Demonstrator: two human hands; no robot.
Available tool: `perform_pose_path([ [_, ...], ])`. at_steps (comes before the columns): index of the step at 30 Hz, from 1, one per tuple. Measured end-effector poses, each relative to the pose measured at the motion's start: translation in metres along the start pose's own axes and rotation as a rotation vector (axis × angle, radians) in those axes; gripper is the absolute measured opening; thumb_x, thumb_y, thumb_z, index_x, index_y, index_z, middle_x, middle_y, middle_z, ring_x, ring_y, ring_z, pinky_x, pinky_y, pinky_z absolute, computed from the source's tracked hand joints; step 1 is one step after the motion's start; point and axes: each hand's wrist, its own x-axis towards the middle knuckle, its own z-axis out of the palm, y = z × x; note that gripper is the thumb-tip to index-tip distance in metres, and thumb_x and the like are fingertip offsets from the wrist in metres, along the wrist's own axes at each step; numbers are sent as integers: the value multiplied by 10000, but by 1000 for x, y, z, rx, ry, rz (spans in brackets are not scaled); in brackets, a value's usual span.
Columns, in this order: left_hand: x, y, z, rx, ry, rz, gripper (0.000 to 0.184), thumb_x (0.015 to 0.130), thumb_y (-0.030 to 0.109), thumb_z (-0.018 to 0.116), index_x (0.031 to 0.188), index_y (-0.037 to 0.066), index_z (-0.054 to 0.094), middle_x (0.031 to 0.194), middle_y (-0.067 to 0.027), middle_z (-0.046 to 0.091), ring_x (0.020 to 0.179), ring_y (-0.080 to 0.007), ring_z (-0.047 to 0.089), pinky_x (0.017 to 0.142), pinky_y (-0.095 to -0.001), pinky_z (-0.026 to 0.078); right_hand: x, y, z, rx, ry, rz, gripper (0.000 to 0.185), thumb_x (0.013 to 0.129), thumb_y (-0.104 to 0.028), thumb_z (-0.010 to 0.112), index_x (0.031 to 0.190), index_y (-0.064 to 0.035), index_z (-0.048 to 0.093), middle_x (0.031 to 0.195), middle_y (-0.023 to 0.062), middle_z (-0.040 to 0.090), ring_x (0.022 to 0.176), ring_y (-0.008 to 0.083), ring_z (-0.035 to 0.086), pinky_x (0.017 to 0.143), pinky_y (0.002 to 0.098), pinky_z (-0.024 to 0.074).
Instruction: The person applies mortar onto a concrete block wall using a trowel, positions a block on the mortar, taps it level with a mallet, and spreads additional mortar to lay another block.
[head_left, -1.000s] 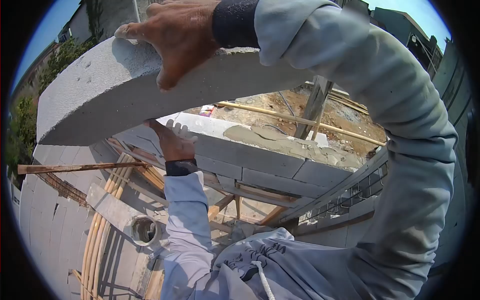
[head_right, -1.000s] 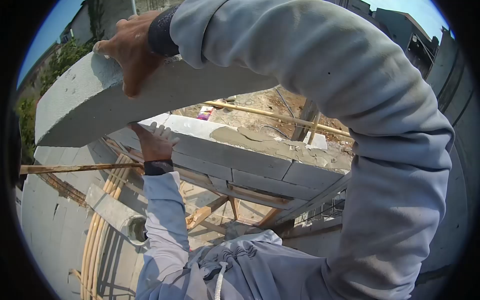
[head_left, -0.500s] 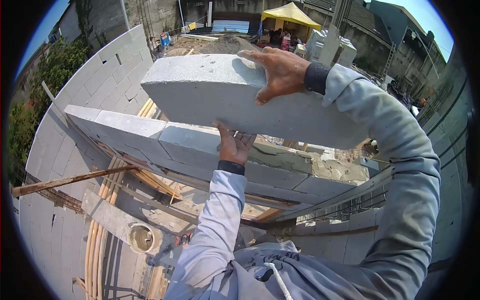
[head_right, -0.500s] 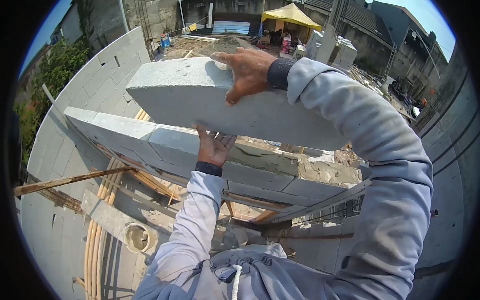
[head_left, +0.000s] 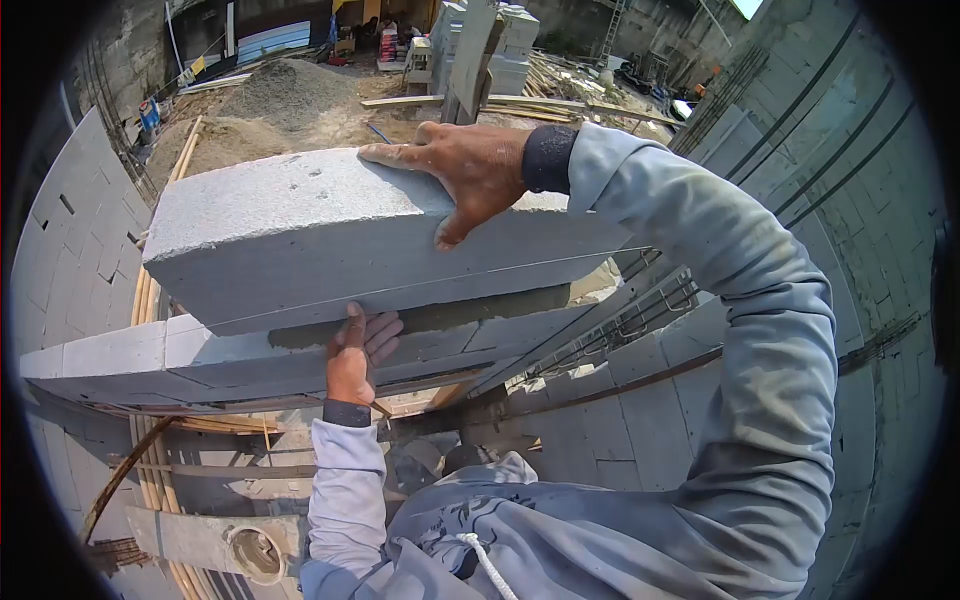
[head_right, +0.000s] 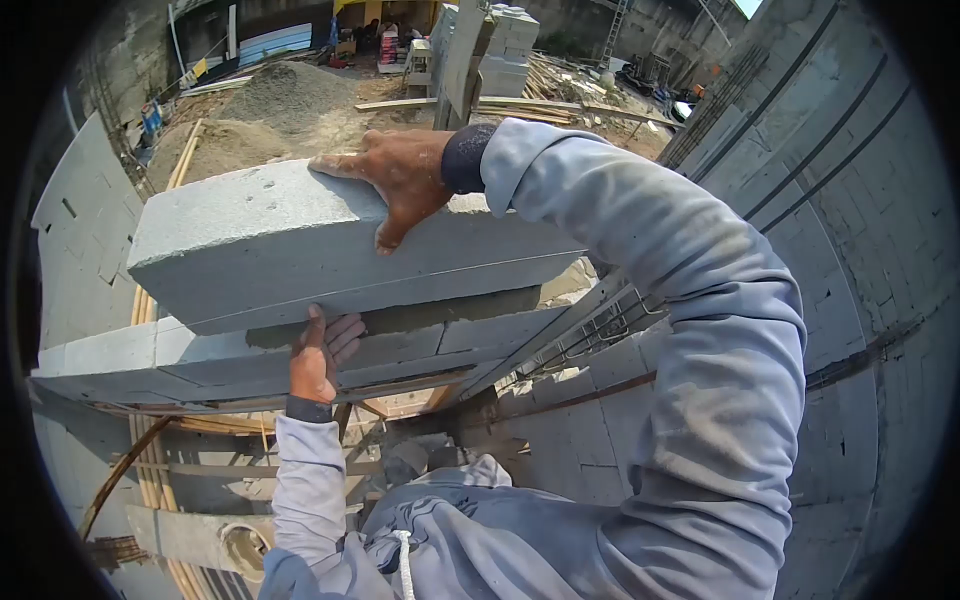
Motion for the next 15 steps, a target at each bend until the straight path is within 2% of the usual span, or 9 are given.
perform_pose_path([
  [1,1,-3,2,35,-36,-31,696,907,535,472,1188,-102,446,1151,-252,572,1058,-312,596,882,-375,486,-5,1,2,-22,-13,27,1098,586,-493,794,1445,-94,238,1004,266,564,887,343,615,758,416,525],
  [2,2,-7,6,47,-72,-61,695,910,532,469,1184,-106,461,1160,-243,574,1052,-301,600,876,-362,486,-10,3,4,30,-67,61,1100,587,-509,798,1462,-174,221,1067,253,501,958,363,559,794,439,495],
  [5,7,-26,19,-7,-159,-113,754,876,567,502,1214,-104,434,1196,-226,559,1087,-285,578,897,-345,460,-25,10,10,-6,-125,102,1100,583,-506,802,1463,-197,218,1081,253,503,955,354,568,797,435,495],
  [8,5,-40,35,-46,-186,-138,722,890,541,500,1214,-102,435,1190,-212,565,1097,-280,571,907,-349,452,-42,18,20,-39,-127,95,1112,576,-504,809,1468,-240,199,1088,245,499,963,349,566,800,435,493],
  [11,5,-52,46,-70,-200,-154,689,903,512,502,1216,-98,435,1181,-212,568,1095,-281,572,908,-357,452,-55,21,28,55,-152,114,1129,570,-490,819,1471,-269,177,1075,227,501,958,347,568,789,435,497],
  [15,4,-67,48,-70,-198,-194,654,910,473,519,1214,-101,440,1174,-224,569,1087,-303,578,911,-375,466,-68,24,37,27,-153,124,1137,572,-475,829,1474,-273,168,1041,205,502,939,345,570,769,428,496],
])
